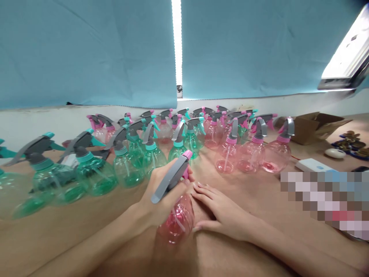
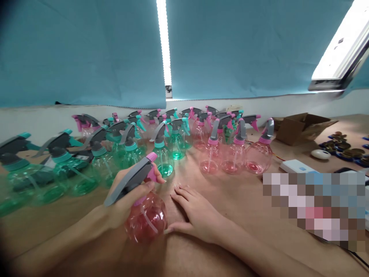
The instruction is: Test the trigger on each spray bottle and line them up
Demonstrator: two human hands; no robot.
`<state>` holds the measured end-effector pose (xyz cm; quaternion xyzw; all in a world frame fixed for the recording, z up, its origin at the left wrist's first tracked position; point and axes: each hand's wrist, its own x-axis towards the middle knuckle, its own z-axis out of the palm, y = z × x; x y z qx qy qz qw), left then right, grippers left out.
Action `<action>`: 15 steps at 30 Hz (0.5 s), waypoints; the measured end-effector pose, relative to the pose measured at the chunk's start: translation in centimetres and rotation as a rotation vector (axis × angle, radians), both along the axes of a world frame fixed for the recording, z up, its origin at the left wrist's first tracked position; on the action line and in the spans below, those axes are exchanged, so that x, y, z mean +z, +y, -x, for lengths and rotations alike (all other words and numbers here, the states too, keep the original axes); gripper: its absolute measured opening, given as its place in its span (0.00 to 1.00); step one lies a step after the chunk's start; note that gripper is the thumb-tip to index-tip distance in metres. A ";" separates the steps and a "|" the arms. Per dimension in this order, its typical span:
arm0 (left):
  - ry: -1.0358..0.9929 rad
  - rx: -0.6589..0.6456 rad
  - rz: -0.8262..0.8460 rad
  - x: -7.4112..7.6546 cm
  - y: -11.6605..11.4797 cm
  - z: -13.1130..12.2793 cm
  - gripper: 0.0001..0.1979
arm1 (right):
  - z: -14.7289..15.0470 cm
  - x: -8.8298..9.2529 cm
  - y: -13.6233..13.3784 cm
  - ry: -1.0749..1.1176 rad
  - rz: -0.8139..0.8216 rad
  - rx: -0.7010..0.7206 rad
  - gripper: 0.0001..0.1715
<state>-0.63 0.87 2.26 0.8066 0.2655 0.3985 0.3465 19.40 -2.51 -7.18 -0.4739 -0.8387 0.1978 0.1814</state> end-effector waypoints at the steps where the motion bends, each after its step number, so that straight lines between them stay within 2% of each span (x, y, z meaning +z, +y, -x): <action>1: -0.003 0.006 0.000 0.0 0.0 0.0 0.04 | 0.0 0.0 0.0 0.000 0.000 0.000 0.54; 10: 0.002 0.036 -0.029 -0.4 0.1 0.1 0.03 | 0.1 0.5 0.0 -0.042 0.010 -0.002 0.56; 15: -0.026 0.071 -0.033 -0.8 0.1 -0.2 0.10 | 0.1 0.6 0.0 -0.031 0.019 -0.005 0.55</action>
